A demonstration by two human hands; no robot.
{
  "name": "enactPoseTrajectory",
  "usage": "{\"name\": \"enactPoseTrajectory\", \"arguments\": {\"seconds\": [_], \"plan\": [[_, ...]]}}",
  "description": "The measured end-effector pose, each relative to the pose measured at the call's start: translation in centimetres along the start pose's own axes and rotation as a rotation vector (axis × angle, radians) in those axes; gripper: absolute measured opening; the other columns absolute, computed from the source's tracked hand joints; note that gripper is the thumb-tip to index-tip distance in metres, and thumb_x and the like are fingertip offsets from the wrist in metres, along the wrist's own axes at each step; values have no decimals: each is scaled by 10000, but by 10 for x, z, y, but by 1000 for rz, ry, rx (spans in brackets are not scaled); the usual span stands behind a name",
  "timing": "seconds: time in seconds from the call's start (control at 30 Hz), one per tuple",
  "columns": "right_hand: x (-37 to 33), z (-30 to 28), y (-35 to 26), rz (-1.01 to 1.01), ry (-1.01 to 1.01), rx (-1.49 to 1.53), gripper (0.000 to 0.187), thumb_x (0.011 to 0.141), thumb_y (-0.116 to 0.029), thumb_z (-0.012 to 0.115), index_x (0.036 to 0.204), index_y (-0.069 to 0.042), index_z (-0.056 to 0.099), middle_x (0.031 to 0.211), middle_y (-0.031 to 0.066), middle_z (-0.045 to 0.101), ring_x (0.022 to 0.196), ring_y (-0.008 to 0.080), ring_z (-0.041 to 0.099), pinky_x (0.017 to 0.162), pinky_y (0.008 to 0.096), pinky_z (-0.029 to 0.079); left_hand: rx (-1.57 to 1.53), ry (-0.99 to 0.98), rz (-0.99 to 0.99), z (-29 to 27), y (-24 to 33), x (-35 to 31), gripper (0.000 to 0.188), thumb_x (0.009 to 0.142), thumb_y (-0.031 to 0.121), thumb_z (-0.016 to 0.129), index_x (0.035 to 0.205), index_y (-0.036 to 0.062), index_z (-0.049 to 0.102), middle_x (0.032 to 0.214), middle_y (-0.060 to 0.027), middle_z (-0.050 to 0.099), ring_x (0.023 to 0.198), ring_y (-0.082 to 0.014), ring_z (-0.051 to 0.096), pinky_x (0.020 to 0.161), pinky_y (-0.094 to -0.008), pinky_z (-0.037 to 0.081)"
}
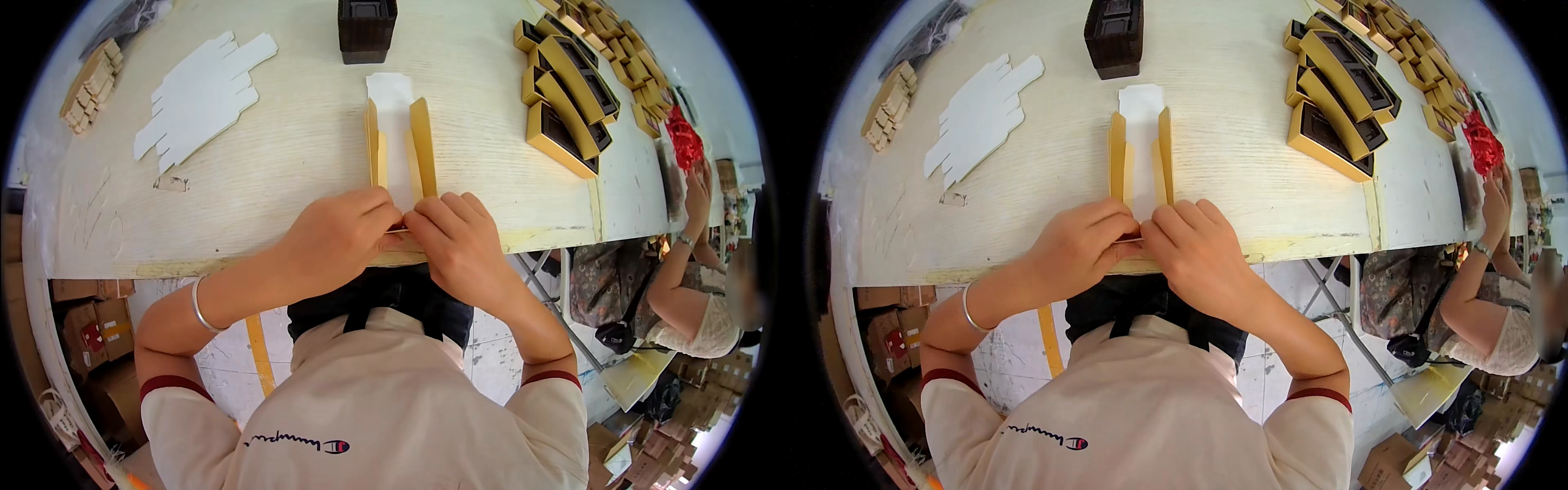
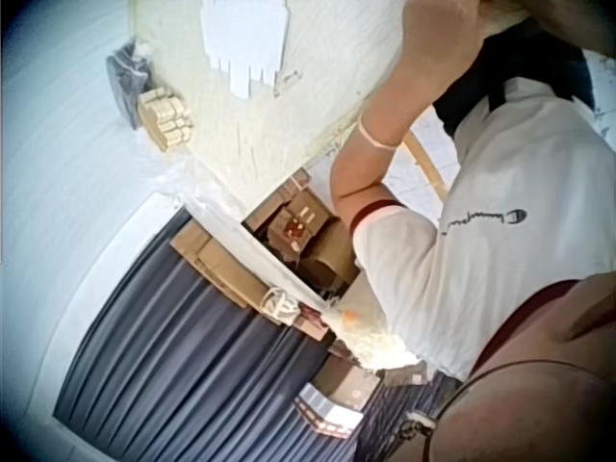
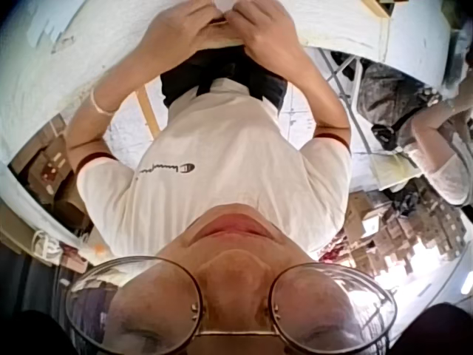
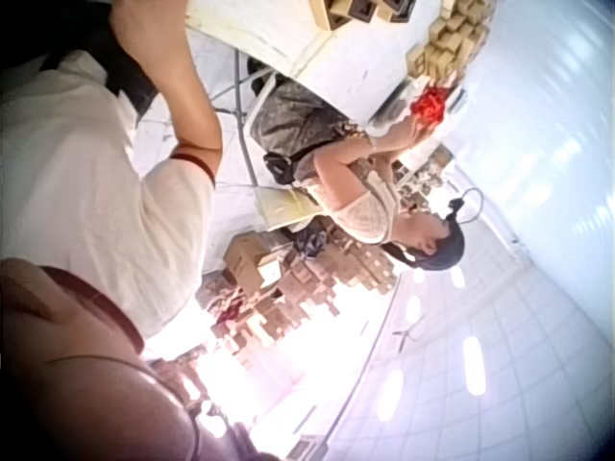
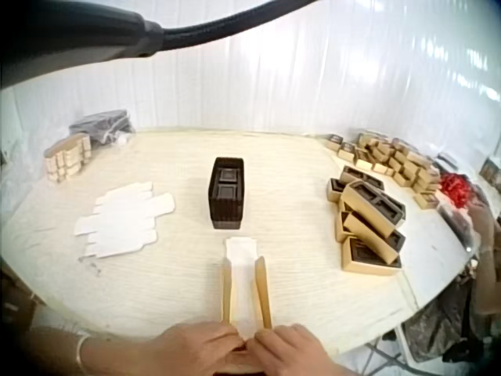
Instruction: The person folds flat white cardboard pieces into small rectangular boxes, inserts a black plastic tray into each, and places the finished units on the table. The process repeats continuously with multiple identical items.
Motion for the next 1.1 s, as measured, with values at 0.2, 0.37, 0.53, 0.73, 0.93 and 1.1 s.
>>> {"name": "enactPoseTrajectory", "arguments": {"seconds": [0.2, 0.37, 0.53, 0.73, 0.93, 1.1], "plan": [[10, -18, 29, 37, -147, 495, 334, 728, -69, 705, 1055, -50, 638, 1092, 158, 586, 837, 307, 569, 720, 381, 467, 6, -300, -55, -27, -15, 15, 99, 762, 76, 686, 804, 29, 609, 774, -58, 591, 805, -269, 590, 672, -356, 472], [10, -33, 75, 24, 3, -4, 223, 721, -55, 718, 932, -36, 649, 825, 123, 605, 763, 292, 572, 658, 396, 452, 605, -192, 256, -56, -27, 30, 279, 712, 149, 724, 980, 101, 660, 1233, -45, 560, 1019, -265, 507, 925, -414, 390], [10, -18, 13, 297, -14, 517, 255, 753, -27, 693, 1001, -16, 640, 766, 138, 598, 722, 329, 590, 645, 403, 474, 407, -33, 106, -37, 3, 19, 376, 697, 231, 754, 1015, 88, 612, 1254, -95, 529, 990, -282, 534, 859, -408, 430], [11, -48, 24, -13, -25, 175, 407, 720, 53, 656, 1116, -34, 620, 959, 127, 592, 836, 302, 575, 698, 372, 480, 200, -136, 177, -27, -18, 5, 323, 669, 194, 770, 900, 69, 582, 1036, -62, 575, 901, -254, 553, 759, -355, 471], [9, -20, 41, -78, -69, 309, 263, 719, 26, 673, 967, -43, 619, 901, 105, 547, 811, 292, 544, 700, 366, 464, 82, -178, 148, -27, -26, 15, 269, 674, 170, 773, 819, 74, 568, 905, -27, 591, 839, -243, 536, 716, -342, 466], [23, -3, 24, 9, 15, 286, 211, 701, -5, 701, 834, -33, 540, 820, 106, 475, 766, 297, 510, 678, 378, 449, 80, -10, 25, -14, -17, 20, 216, 704, 188, 764, 807, 81, 607, 753, -23, 553, 770, -240, 513, 651, -331, 441]]}}
Point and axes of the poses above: each hand's wrist, its own x-axis towards the middle knuckle, its own z-axis out of the palm, y = z × x, the point moved 2 cm from there along x, towards the middle knuckle
